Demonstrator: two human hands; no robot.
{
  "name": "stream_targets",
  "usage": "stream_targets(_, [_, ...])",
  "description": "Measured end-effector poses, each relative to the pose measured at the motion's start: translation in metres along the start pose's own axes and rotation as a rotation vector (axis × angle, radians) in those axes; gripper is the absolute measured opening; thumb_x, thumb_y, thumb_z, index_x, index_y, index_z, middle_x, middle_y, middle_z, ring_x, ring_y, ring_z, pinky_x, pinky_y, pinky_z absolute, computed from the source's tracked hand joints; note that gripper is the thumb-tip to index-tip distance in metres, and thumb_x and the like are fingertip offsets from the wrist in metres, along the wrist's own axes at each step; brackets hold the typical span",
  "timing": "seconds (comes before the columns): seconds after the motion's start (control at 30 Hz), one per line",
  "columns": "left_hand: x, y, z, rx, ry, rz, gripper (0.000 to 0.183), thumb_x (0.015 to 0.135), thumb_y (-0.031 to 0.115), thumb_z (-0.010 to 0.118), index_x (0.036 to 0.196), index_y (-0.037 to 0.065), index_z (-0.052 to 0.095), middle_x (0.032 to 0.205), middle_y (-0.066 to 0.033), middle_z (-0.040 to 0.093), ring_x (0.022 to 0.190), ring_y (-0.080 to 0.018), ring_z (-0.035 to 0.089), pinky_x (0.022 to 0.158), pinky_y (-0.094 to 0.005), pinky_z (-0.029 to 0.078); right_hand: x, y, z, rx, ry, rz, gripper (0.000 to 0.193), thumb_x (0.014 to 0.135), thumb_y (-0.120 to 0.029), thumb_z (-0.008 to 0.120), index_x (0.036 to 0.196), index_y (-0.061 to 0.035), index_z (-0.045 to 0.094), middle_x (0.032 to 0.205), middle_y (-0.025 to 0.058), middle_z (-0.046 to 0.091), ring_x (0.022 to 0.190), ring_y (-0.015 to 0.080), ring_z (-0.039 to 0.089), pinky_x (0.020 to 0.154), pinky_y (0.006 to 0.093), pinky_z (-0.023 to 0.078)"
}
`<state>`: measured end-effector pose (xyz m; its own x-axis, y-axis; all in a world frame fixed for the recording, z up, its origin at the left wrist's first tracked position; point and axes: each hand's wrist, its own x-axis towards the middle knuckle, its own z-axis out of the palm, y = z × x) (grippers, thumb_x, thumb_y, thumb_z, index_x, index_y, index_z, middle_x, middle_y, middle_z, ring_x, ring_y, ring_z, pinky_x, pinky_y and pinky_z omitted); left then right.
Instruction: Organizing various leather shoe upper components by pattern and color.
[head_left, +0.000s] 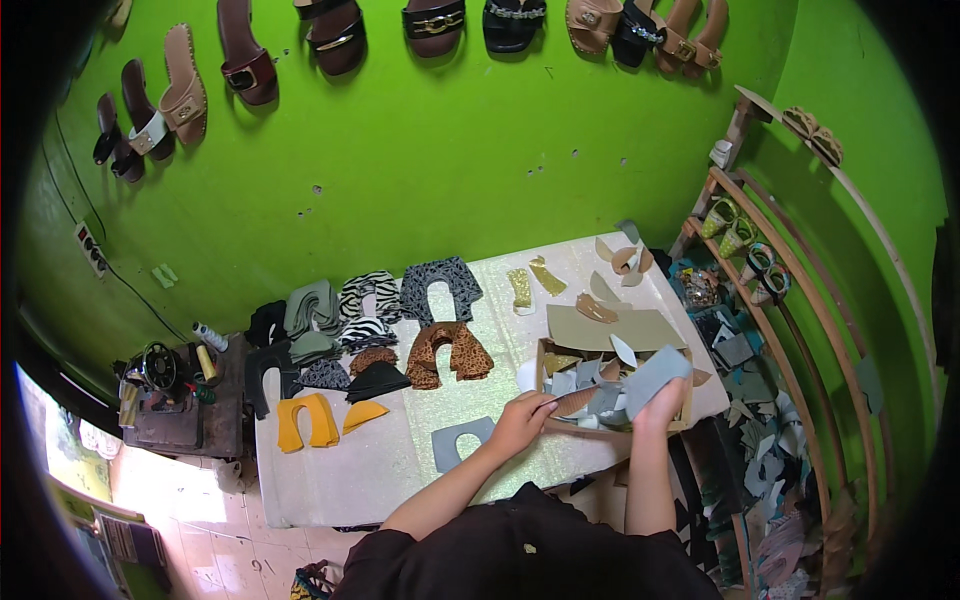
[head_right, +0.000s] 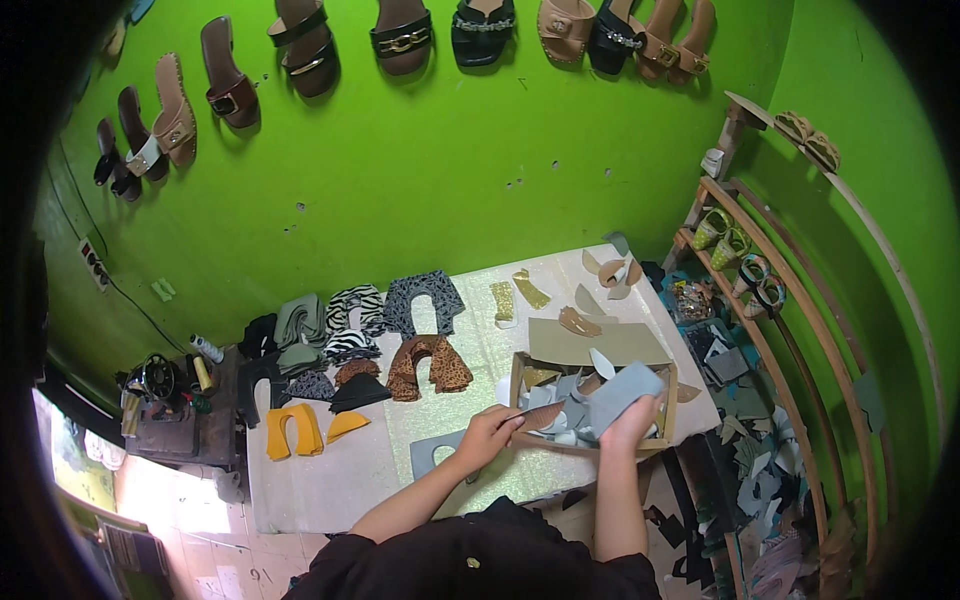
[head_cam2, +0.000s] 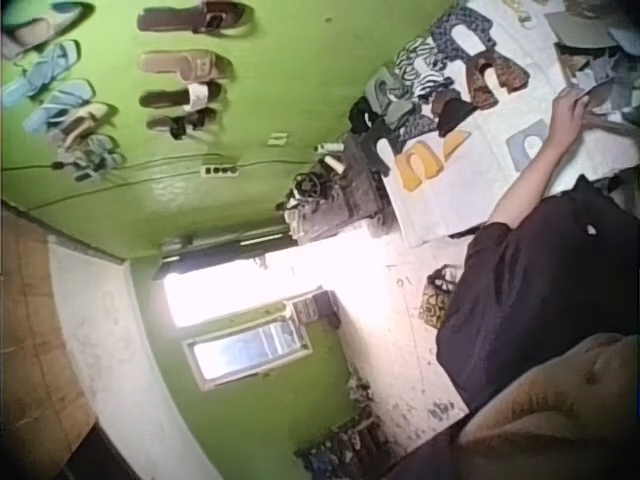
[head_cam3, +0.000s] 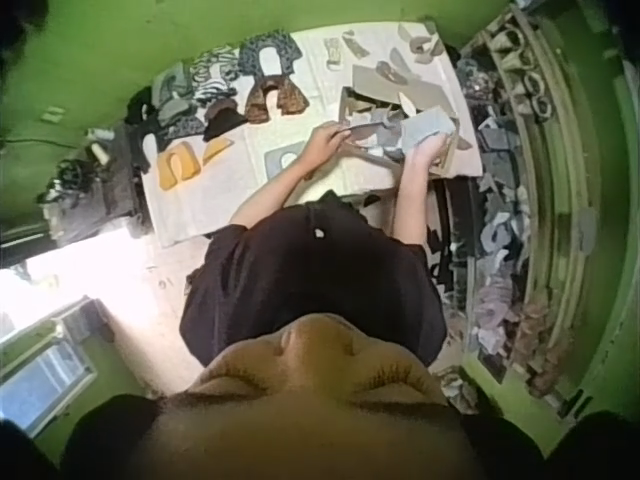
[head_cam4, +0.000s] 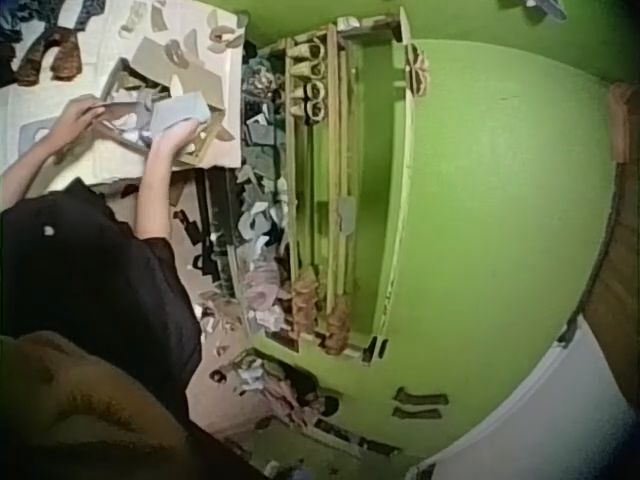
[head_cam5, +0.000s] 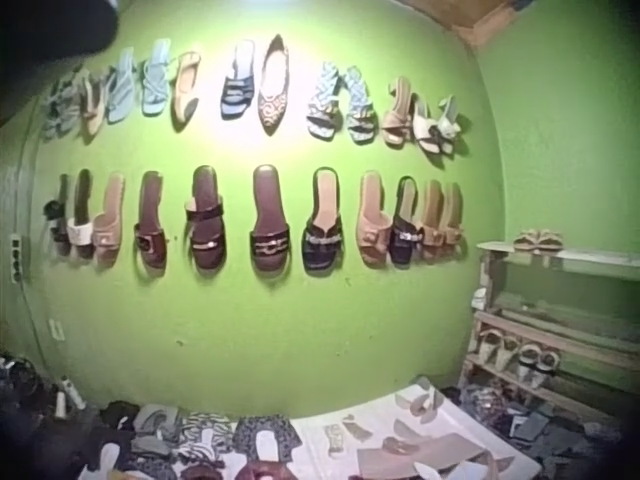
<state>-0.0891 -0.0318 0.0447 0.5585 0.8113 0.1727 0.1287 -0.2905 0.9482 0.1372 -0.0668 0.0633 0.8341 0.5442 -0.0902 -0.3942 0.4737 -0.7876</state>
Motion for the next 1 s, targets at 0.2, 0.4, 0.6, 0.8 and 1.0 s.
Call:
stream_targets(0.2, [0.015,0.017,0.014,0.540,0.137,0.029,0.056,0.087,0.036,0.057,0.128,0.000,0.044,0.123,-0.0204,0.045,0.116,-0.0329,0.043,0.101,-0.0390,0.031,-0.012,-0.028,0.009,-0.075,-0.129,-0.239,0.015,0.091,-0.014,0.052,0.101,-0.0081,0.044,0.104,0.0075,0.055,0.092,0.0171,0.055,0.082,0.0320,0.045])
stream_targets(0.4, [0.007,0.019,-0.025,-0.179,0.005,0.050,0.046,0.087,0.029,0.059,0.123,0.002,0.049,0.115,-0.0146,0.053,0.113,-0.0245,0.048,0.100,-0.0356,0.033,-0.063,-0.007,0.041,-0.779,-0.727,-0.465,0.017,0.080,-0.009,0.065,0.083,-0.0040,0.049,0.107,0.0165,0.061,0.099,0.0262,0.058,0.091,0.0392,0.041])
stream_targets(0.6, [-0.023,0.039,-0.079,-0.186,-0.081,-0.147,0.030,0.077,0.021,0.073,0.097,0.001,0.063,0.088,-0.0042,0.064,0.086,-0.0135,0.059,0.081,-0.0294,0.046,-0.089,0.026,0.063,-0.877,-1.128,-0.727,0.020,0.073,-0.006,0.064,0.085,-0.0061,0.048,0.108,0.0113,0.062,0.097,0.0291,0.059,0.098,0.0520,0.032])
stream_targets(0.8, [-0.064,0.045,-0.092,-0.028,0.101,-0.188,0.020,0.084,0.018,0.066,0.092,0.001,0.060,0.082,-0.0045,0.063,0.080,-0.0108,0.059,0.072,-0.0266,0.047,-0.102,0.043,0.072,-0.872,-1.462,-0.343,0.022,0.069,0.002,0.052,0.089,-0.0055,0.046,0.085,0.0093,0.056,0.082,0.0286,0.056,0.098,0.0475,0.033])
stream_targets(1.0, [-0.095,0.026,-0.107,-0.224,0.350,-0.371,0.017,0.084,0.016,0.066,0.091,0.003,0.058,0.080,-0.0011,0.060,0.074,-0.0070,0.055,0.065,-0.0227,0.044,-0.111,0.039,0.081,-0.578,-1.541,0.329,0.022,0.081,-0.011,0.062,0.100,-0.0036,0.053,0.078,0.0007,0.055,0.075,0.0128,0.052,0.077,0.0278,0.039])
